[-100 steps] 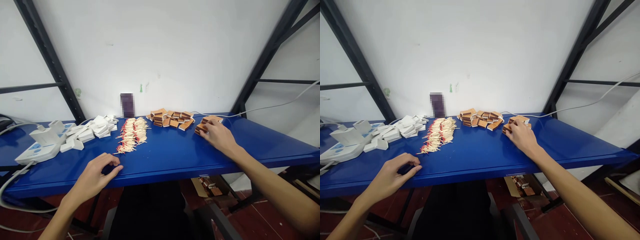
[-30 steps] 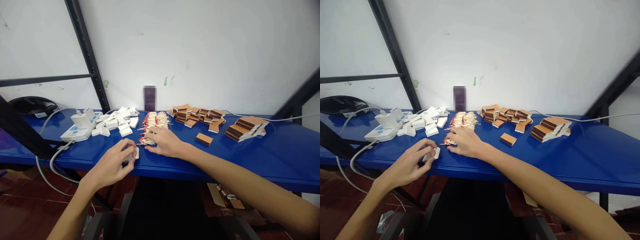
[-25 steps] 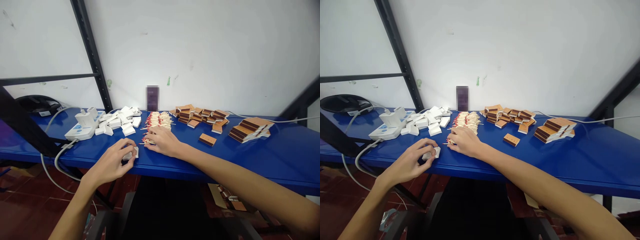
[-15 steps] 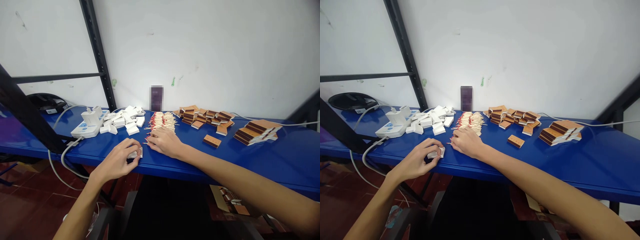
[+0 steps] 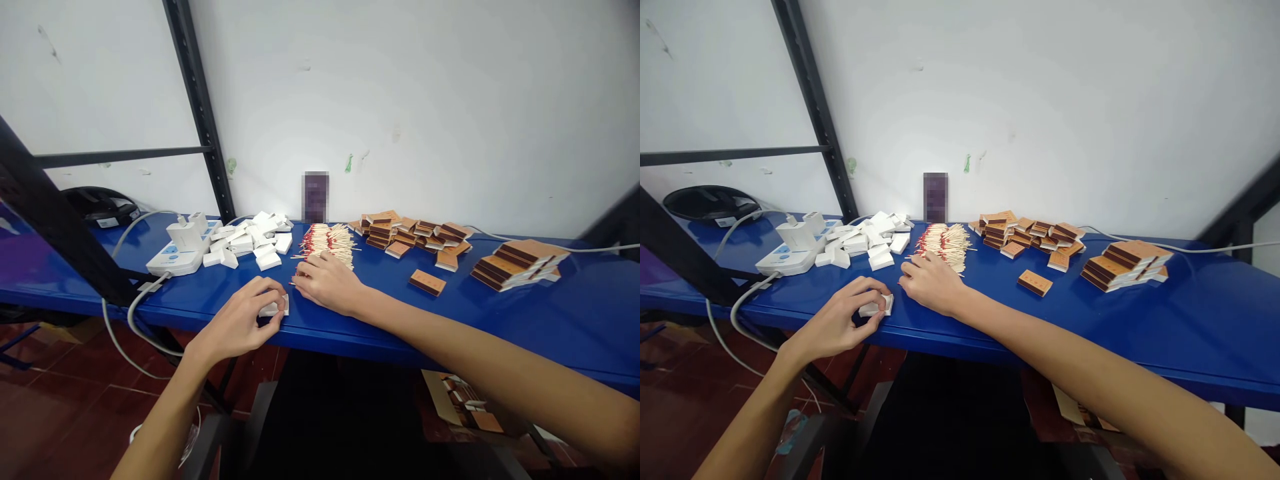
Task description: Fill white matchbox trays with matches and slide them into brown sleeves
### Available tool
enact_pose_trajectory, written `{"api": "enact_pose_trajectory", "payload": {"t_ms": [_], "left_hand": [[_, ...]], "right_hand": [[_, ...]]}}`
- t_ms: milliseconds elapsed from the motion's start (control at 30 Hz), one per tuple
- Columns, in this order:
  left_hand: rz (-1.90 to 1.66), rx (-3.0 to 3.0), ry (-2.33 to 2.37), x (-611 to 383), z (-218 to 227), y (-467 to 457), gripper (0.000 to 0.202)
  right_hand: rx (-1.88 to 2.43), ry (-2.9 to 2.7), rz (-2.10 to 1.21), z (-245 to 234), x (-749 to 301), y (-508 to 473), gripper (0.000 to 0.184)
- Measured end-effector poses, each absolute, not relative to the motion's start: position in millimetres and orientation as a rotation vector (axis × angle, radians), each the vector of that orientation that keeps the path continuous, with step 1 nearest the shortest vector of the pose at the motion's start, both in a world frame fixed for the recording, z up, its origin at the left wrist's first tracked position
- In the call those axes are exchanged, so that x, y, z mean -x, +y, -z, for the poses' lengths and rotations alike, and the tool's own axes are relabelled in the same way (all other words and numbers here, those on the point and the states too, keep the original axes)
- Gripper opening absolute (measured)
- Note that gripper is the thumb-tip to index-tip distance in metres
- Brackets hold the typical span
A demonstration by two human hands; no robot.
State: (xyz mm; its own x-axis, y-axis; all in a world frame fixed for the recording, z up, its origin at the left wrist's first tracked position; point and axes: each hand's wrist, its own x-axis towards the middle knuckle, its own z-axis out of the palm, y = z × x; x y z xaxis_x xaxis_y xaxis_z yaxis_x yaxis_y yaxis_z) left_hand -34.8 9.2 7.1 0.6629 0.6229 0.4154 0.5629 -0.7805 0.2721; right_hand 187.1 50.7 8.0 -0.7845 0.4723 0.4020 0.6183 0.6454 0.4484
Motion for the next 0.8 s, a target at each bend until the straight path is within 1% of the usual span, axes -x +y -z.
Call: {"api": "enact_pose_trajectory", "payload": {"t_ms": [300, 467, 567, 700, 800], "left_hand": [[-0.769, -2.758, 0.971, 35, -6, 9, 0.011], [-0.776, -2.757, 0.963, 34, -7, 8, 0.011], [-0.769, -2.753, 0.942, 31, -7, 7, 0.01], [-0.789, -2.72, 0.895, 25, -5, 8, 0.007], [-0.842, -2.67, 0.888, 20, -4, 10, 0.012]], "right_hand": [[0.756, -2.667, 1.042, -8, -182, 50, 0.03], [0.76, -2.639, 0.998, -7, -184, 54, 0.028], [0.779, -2.549, 0.812, -6, -191, 63, 0.024], [0.805, -2.304, 0.346, -10, -204, 73, 0.018], [0.907, -2.029, 0.004, -17, -211, 69, 0.015]]}}
